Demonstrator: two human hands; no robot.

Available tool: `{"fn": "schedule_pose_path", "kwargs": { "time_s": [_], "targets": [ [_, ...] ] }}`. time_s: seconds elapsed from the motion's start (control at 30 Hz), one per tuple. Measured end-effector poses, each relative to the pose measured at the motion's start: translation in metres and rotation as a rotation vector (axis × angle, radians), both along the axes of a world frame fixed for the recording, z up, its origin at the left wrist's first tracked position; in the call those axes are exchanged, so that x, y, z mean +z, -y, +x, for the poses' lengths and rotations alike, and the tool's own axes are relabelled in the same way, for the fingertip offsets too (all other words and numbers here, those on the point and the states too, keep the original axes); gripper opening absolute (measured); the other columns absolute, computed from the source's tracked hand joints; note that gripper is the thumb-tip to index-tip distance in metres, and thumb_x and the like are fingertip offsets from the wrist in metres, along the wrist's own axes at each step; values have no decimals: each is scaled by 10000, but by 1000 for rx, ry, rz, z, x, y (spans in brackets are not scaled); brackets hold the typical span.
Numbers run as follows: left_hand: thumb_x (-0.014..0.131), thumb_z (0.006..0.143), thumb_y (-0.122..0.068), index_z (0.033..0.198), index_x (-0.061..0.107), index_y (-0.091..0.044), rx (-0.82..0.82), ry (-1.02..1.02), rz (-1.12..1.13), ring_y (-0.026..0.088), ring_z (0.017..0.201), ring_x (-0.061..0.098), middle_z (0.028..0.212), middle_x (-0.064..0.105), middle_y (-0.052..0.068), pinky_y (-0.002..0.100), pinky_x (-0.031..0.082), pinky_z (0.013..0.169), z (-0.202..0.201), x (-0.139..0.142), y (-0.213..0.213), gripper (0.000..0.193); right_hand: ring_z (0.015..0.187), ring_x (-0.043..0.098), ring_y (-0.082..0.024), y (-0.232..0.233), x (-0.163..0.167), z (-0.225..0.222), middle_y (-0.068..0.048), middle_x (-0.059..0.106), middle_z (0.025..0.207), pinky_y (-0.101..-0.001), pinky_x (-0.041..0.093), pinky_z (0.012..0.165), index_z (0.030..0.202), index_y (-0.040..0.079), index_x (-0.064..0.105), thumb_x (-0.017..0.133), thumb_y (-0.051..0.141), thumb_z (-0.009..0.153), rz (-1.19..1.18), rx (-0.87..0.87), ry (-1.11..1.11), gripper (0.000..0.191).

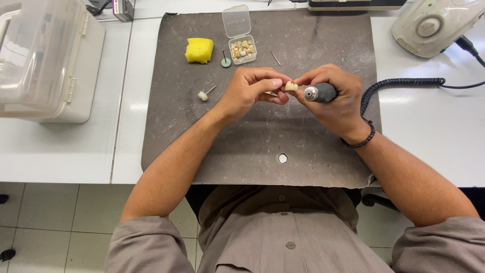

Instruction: The person holds a small dental prosthesis in one hand and grinds and polishes it with a rotary tool fitted with a brush and grinding burs, repositioning the prosthesis repeatedly to work different surfaces. They swap attachments on the rotary tool and set the prosthesis down on the bench mat between passes.

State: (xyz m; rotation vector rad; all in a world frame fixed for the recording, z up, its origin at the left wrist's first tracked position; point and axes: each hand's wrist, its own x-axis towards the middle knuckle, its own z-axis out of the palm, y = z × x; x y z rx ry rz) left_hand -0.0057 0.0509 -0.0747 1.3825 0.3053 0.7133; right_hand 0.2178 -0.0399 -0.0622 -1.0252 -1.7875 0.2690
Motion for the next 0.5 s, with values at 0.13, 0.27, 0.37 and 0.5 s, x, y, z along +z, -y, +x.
{"fn": "schedule_pose_path", "kwargs": {
  "time_s": [0.13,0.27,0.37,0.5],
  "targets": [
    [713,978,-128,1184,710,28,14,-30,68,171,957,759,1071,754,120,338,678,895,0,2,3,258,933,721,-157,0,1,-1,-57,767,1018,-253,561,721,868,107,643,889,40,904,69,-24,56,257],
    [741,965,-123,1166,714,22,36,-36,127,154,974,762,1066,750,98,325,680,891,1,4,4,249,941,712,-161,0,3,-2,-61,770,1025,-271,553,739,861,106,635,898,49,889,82,-18,78,271],
    [757,945,-142,1105,739,32,87,-147,13,130,855,751,963,780,92,291,670,805,0,5,5,238,919,704,-161,-1,6,0,-66,772,1033,-288,546,759,851,103,619,912,68,886,89,-21,116,297],
    [751,927,-114,1011,768,22,168,-470,238,124,732,737,847,770,93,255,587,634,1,3,4,161,846,710,-131,-3,14,11,-69,757,1021,-270,556,707,869,94,619,837,88,970,1,-50,86,240]
  ]
}}
